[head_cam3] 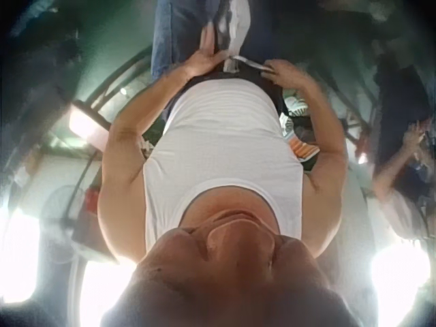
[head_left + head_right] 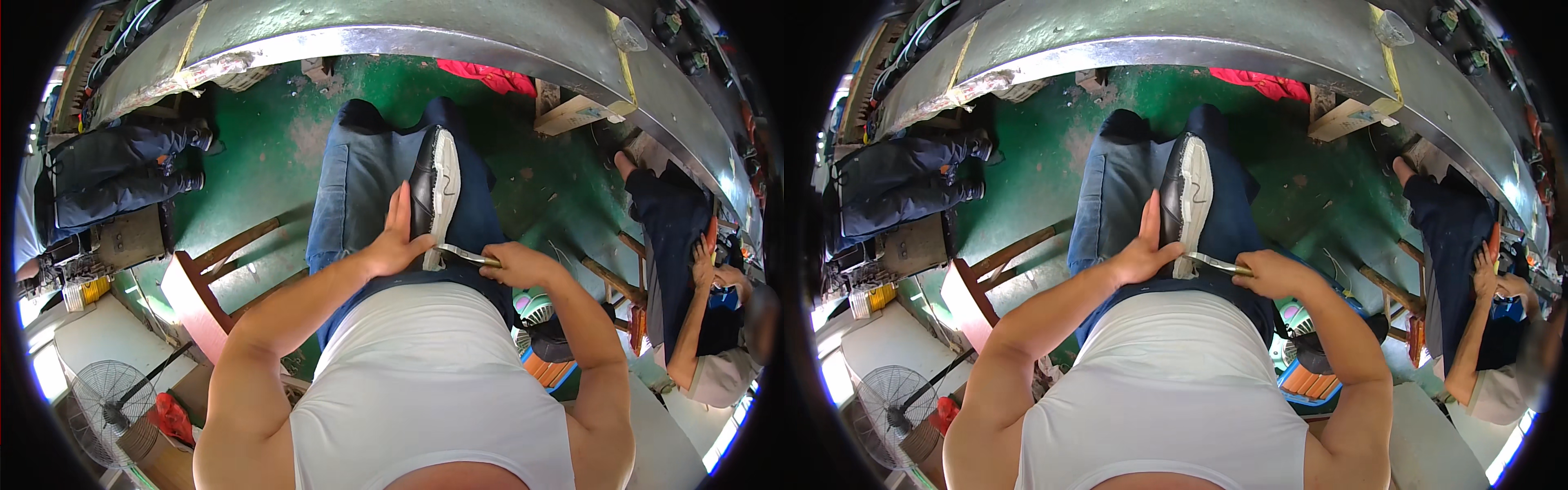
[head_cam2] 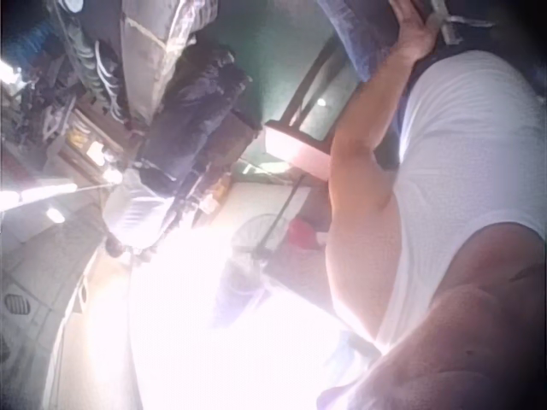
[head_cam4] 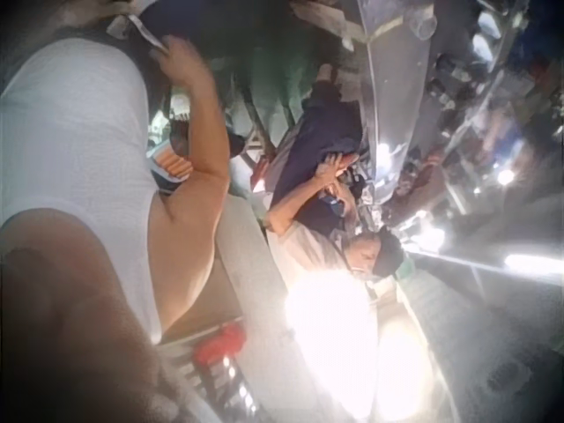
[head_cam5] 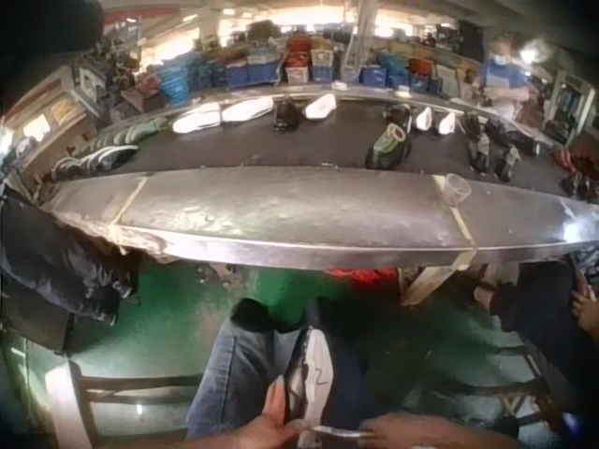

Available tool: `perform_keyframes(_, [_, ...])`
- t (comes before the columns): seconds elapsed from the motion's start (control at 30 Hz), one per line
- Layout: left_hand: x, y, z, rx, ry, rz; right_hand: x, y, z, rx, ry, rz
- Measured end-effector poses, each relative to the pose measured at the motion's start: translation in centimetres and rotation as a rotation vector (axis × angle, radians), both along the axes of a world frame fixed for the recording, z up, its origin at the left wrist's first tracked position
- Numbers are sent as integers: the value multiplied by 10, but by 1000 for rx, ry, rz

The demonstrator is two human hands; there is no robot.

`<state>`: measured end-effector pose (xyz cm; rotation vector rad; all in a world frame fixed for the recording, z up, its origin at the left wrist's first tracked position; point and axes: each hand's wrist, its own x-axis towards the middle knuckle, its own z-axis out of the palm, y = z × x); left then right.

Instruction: Manually lasting shoes by pulling the upper over the last and securing it using pliers and a hammer on a production line.

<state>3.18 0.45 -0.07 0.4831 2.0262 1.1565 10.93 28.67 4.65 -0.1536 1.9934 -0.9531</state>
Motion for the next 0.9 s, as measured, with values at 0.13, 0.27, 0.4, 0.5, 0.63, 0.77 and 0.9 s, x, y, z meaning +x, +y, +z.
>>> perform_keyframes(0.13, [4,4,-5,37,-111,145,-16,8,25,-94,-277,-121])
perform_keyframes(0.27, [6,10,4,-23,-82,193,-13,-27,39,-97,144,-333])
perform_keyframes(0.4, [-2,0,-6,23,-36,122,-5,-47,4,-1,441,-246])
perform_keyframes(0.5, [-8,-7,6,93,-108,160,-1,-34,2,1,350,-235])
perform_keyframes(0.63, [-25,-21,60,698,-470,440,16,-26,-11,-154,168,-610])
perform_keyframes(0.77, [-71,-13,138,1273,-816,354,9,-31,2,-2,244,-453])
perform_keyframes(0.9, [-134,11,145,1191,-699,338,5,-42,36,339,625,3])
